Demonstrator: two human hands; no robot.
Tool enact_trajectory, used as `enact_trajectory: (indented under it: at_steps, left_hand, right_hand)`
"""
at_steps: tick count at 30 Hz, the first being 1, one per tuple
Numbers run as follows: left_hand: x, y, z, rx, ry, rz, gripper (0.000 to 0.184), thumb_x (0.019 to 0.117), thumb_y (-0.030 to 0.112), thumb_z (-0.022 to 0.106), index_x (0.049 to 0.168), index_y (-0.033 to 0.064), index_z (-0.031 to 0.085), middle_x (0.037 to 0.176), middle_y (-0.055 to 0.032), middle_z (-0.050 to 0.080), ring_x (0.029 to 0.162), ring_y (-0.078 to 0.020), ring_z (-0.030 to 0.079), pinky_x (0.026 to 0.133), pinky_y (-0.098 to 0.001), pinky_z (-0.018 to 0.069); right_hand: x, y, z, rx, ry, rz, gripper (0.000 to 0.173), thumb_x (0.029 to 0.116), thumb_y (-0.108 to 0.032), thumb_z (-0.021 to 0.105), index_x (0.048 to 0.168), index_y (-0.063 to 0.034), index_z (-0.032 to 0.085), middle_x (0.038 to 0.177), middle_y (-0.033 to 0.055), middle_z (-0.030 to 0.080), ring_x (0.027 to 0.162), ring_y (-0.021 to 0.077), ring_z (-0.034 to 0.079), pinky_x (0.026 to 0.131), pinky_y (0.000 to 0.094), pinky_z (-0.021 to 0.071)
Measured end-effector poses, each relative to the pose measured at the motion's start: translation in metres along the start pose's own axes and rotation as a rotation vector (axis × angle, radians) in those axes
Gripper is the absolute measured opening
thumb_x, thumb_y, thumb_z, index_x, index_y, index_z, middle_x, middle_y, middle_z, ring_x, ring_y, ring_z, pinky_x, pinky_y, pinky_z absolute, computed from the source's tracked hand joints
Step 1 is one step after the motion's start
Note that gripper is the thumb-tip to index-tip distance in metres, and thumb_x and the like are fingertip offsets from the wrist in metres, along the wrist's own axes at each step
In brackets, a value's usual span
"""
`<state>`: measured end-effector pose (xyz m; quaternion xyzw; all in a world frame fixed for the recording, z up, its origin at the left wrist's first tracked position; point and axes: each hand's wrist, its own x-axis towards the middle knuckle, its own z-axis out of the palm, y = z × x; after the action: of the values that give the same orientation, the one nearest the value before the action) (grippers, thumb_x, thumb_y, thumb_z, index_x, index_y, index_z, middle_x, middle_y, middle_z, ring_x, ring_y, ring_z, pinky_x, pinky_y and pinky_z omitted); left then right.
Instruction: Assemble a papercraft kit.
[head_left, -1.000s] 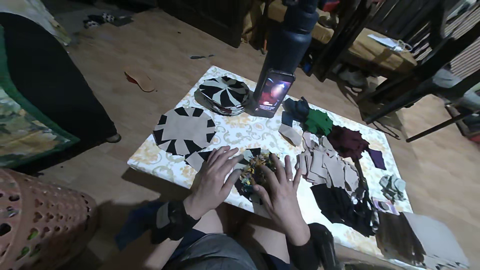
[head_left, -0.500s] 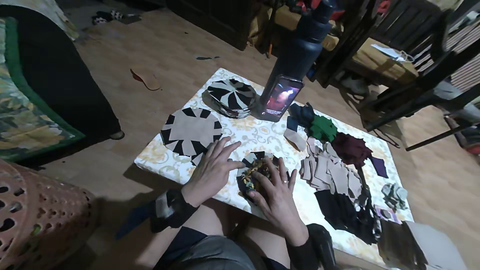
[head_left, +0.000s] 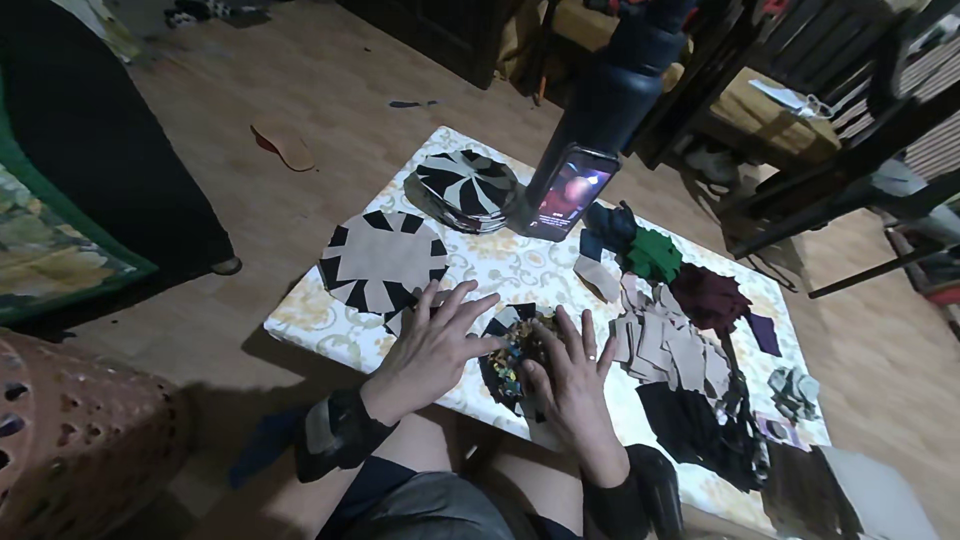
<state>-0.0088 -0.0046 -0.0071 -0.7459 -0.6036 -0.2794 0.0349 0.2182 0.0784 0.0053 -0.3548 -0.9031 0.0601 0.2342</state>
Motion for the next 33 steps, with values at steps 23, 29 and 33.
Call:
enact_trajectory:
  at_steps: [23, 29, 33]
  left_hand:
    - [-0.001, 0.001, 0.002, -0.01, 0.042, -0.083, 0.038, 0.1013, 0.009, 0.046, 0.125, 0.0275, 0.07, 0.152, 0.001, 0.054, 0.149, -0.0307, 0.037, 0.116, -0.0711, 0.0213]
    - [-0.003, -0.003, 0.001, -0.054, 0.009, -0.036, 0.048, 0.0959, 0.003, 0.047, 0.111, 0.0375, 0.077, 0.152, 0.0021, 0.053, 0.151, -0.0328, 0.033, 0.116, -0.0755, 0.0154]
    - [-0.003, -0.001, 0.002, -0.081, 0.053, 0.004, 0.035, 0.1047, 0.02, 0.045, 0.12, 0.0307, 0.074, 0.15, 0.0037, 0.056, 0.15, -0.0305, 0.036, 0.116, -0.0738, 0.0162]
  right_hand:
    - [-0.01, -0.008, -0.001, 0.078, -0.012, -0.037, 0.059, 0.1016, -0.064, 0.04, 0.131, -0.0208, 0.069, 0.157, 0.0117, 0.047, 0.151, 0.0476, 0.028, 0.11, 0.0847, 0.0072]
    - [-0.014, -0.009, -0.001, 0.133, -0.009, -0.066, 0.055, 0.1018, -0.063, 0.041, 0.127, -0.0228, 0.07, 0.155, 0.0084, 0.05, 0.151, 0.0444, 0.029, 0.111, 0.0838, 0.0078]
    - [-0.015, -0.007, -0.002, 0.109, -0.014, -0.037, 0.057, 0.1031, -0.062, 0.038, 0.128, -0.0218, 0.069, 0.157, 0.0092, 0.048, 0.151, 0.0457, 0.028, 0.11, 0.0842, 0.0065]
